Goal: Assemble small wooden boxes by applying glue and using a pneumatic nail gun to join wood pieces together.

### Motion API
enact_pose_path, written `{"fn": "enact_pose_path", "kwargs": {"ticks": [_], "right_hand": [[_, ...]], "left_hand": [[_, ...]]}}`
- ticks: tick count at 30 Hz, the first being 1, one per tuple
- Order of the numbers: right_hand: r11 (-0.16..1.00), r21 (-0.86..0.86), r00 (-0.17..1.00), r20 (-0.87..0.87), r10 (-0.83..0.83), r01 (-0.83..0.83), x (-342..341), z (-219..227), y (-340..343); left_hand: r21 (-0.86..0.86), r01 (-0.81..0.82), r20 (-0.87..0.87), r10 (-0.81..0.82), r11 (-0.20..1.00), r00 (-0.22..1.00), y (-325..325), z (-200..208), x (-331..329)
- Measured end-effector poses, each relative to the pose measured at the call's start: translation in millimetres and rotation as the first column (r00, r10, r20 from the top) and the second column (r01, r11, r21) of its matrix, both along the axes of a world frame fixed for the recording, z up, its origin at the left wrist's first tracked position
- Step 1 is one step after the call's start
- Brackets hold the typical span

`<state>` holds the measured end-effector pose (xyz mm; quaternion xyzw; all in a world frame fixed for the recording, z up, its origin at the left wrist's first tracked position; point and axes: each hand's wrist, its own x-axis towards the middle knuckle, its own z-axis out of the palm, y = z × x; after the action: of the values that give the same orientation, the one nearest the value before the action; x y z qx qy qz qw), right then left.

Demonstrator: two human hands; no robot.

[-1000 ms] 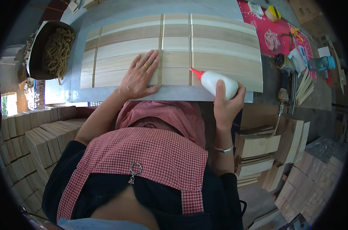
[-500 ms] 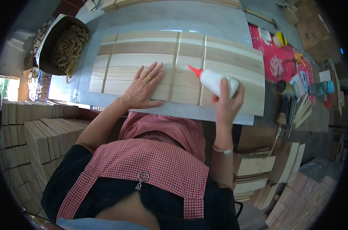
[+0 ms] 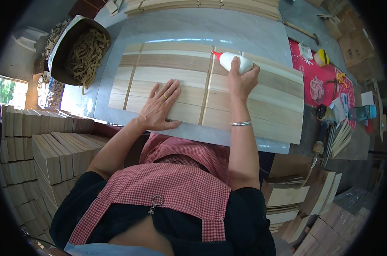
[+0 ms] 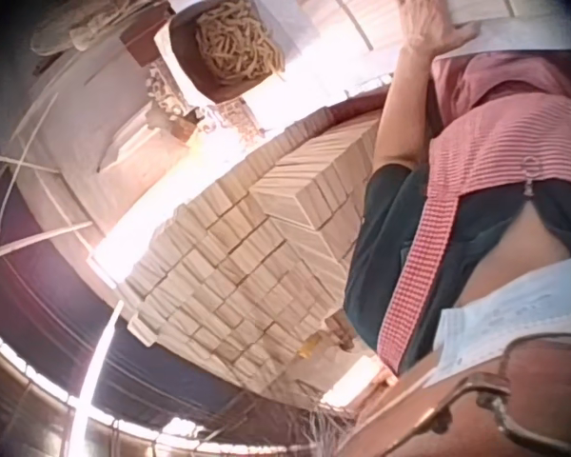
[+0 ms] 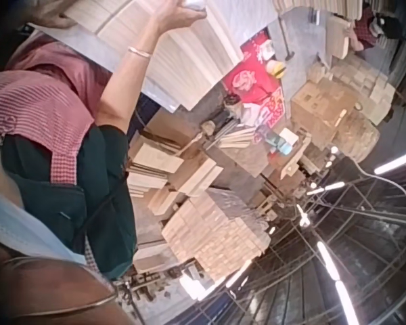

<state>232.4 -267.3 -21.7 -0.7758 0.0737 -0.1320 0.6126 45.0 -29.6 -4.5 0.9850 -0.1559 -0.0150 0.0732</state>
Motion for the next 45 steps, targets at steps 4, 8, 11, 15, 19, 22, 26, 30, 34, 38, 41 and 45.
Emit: {"fn": "enact_pose_path", "kwargs": {"ticks": [4, 8, 11, 15, 19, 22, 26, 30, 34, 38, 41, 45], "right_hand": [[0.999, -0.001, 0.997, -0.07, 0.037, -0.037, -53, 12, -13], [0.998, 0.015, 0.988, -0.139, 0.068, -0.067, -120, 34, -34], [0.997, -0.033, 0.99, -0.123, 0.064, -0.068, -164, 38, -50], [0.996, -0.029, 0.983, -0.161, 0.083, -0.089, -201, 43, -62], [0.994, 0.025, 0.965, -0.235, 0.113, -0.11, -211, 52, -69], [0.983, 0.111, 0.925, -0.336, 0.178, -0.149, -207, 67, -72], [0.948, 0.25, 0.903, -0.329, 0.276, -0.199, -190, 75, -75], [0.917, 0.291, 0.939, -0.125, 0.32, -0.274, -152, 77, -30], [0.864, 0.318, 0.911, 0.004, 0.412, -0.391, -106, 71, 55], [0.856, 0.229, 0.877, -0.02, 0.479, -0.463, -61, 61, 143], [0.877, 0.199, 0.884, -0.081, 0.459, -0.437, -36, 45, 190], [0.919, 0.034, 0.918, -0.038, 0.394, -0.393, -6, 12, 226]], "left_hand": [[0.014, -0.033, -0.008, 0.033, 0.999, 0.999, 1, -8, -3], [0.031, -0.042, 0.027, 0.041, 0.999, 0.999, 2, -11, 3], [0.051, -0.002, 0.097, -0.003, 0.999, 0.995, 1, -12, 1], [0.046, 0.003, 0.098, -0.008, 0.999, 0.995, 0, -14, 2], [0.059, 0.003, 0.107, -0.009, 0.998, 0.994, 0, -14, 0], [0.076, -0.021, 0.121, 0.012, 0.997, 0.993, 5, -12, 0], [0.005, 0.019, 0.059, -0.019, 1.0, 0.998, 13, -8, 3], [-0.114, -0.156, 0.162, 0.174, 0.981, 0.971, 77, 3, 31], [-0.144, -0.356, 0.17, 0.378, 0.923, 0.91, 156, 0, 55], [-0.133, -0.483, 0.151, 0.5, 0.865, 0.853, 194, -12, 70], [-0.145, -0.489, 0.144, 0.507, 0.86, 0.85, 201, -22, 78], [-0.154, -0.468, 0.148, 0.489, 0.87, 0.86, 202, -19, 79]]}}
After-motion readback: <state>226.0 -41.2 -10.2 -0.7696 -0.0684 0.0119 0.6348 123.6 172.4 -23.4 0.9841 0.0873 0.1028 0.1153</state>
